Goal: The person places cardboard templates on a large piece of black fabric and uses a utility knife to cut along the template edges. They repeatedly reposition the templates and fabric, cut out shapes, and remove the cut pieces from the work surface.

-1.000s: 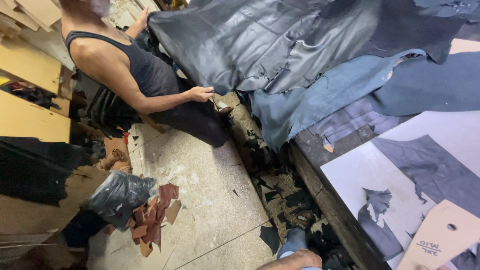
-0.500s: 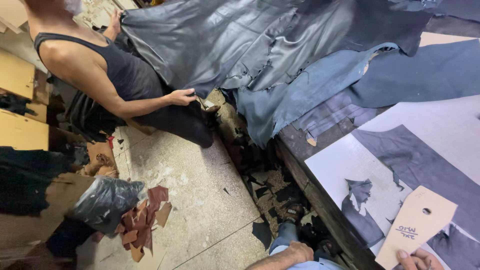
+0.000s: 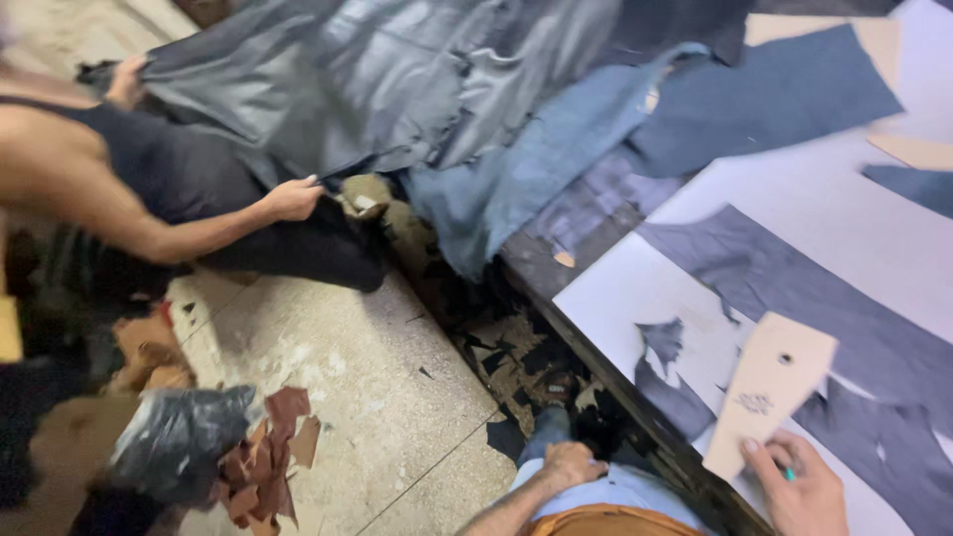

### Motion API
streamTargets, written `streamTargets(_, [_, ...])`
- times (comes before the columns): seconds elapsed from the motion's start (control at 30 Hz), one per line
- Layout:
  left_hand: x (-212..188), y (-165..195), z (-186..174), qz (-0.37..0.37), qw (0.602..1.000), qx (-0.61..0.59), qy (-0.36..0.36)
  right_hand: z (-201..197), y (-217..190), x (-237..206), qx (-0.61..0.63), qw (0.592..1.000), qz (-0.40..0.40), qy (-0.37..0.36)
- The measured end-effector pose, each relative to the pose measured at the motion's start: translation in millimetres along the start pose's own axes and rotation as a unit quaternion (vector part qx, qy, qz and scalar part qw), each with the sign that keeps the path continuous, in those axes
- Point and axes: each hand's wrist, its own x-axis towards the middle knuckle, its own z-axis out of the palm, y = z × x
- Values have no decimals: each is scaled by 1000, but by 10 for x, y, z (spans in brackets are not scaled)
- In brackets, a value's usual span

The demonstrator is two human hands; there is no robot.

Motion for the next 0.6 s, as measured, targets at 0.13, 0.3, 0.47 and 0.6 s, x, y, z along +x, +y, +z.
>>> streamTargets(0.13, [46,156,10,77,996,-17,38,-126,-136,-130,-30,999,15,-21])
streamTargets(0.3, [143,334,-138,170,984,-41,-39,-152,-154,-495,61,997,45,22])
streamTargets(0.47, [206,153,-371,195,969,56,-141,160,-71,-820,85,984,108,115])
streamTargets(0.6, [316,-114,-472,335,903,121,-239,560,7,-1120,170,965,120,158])
